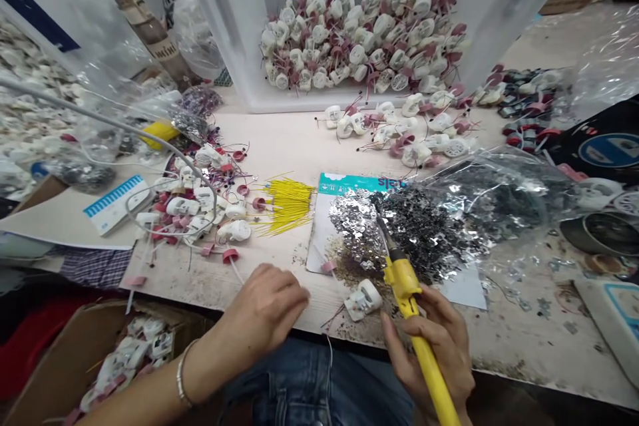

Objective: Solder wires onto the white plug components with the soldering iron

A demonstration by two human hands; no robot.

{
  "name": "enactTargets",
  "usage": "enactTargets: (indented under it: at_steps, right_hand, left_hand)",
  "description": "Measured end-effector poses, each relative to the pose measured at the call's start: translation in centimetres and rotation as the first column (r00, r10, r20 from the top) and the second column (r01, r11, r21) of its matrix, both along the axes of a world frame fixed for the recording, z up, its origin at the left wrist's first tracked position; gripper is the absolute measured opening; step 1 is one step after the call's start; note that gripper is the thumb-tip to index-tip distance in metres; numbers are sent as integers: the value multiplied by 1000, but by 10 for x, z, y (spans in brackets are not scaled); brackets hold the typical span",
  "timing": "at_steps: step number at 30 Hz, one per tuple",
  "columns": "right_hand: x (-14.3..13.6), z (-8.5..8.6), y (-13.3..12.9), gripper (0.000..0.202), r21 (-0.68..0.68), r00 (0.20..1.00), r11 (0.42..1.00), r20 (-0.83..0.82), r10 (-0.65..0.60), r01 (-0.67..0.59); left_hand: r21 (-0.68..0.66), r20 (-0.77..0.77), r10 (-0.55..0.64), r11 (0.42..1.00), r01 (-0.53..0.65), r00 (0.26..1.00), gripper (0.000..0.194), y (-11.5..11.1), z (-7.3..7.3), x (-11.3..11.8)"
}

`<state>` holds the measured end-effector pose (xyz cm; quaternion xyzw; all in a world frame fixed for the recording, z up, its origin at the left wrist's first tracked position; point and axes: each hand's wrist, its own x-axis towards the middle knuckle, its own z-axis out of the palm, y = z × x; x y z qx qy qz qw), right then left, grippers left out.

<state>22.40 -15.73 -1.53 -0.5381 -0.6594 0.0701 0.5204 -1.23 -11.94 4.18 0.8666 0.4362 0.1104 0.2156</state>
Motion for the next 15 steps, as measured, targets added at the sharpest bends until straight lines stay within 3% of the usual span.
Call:
enactTargets:
  at_steps: [2,4,7,9,12,15]
  right_hand:
    - [-3,-1,-1,21,-10,999,999,-8,38,-38]
    - [-7,-3,1,20,-31,995,995,10,98,-98]
    - [-11,-6,8,17,-59,991,990,28,129,-127]
    - [-12,-7,14,17,-70,990,988,34,140,-138]
    - [-13,-9,20,14,-68,983,984,66,169,-165]
    - [-12,-8,19,13,-55,981,983,76,181,-177]
  left_hand:
    - [-49,-24,-194,980,193,981,11,-9,-4,5]
    - [-1,-83,-348,937,349,934,7,-16,-10,13]
    - [147,-115,-410,894,424,905,10,-20,-22,25]
    - [140,4,-344,930,340,939,12,-17,-27,29]
    - [-75,229,-38,996,57,973,9,-9,-27,31]
    - [-327,267,255,931,-161,930,7,-3,-23,37]
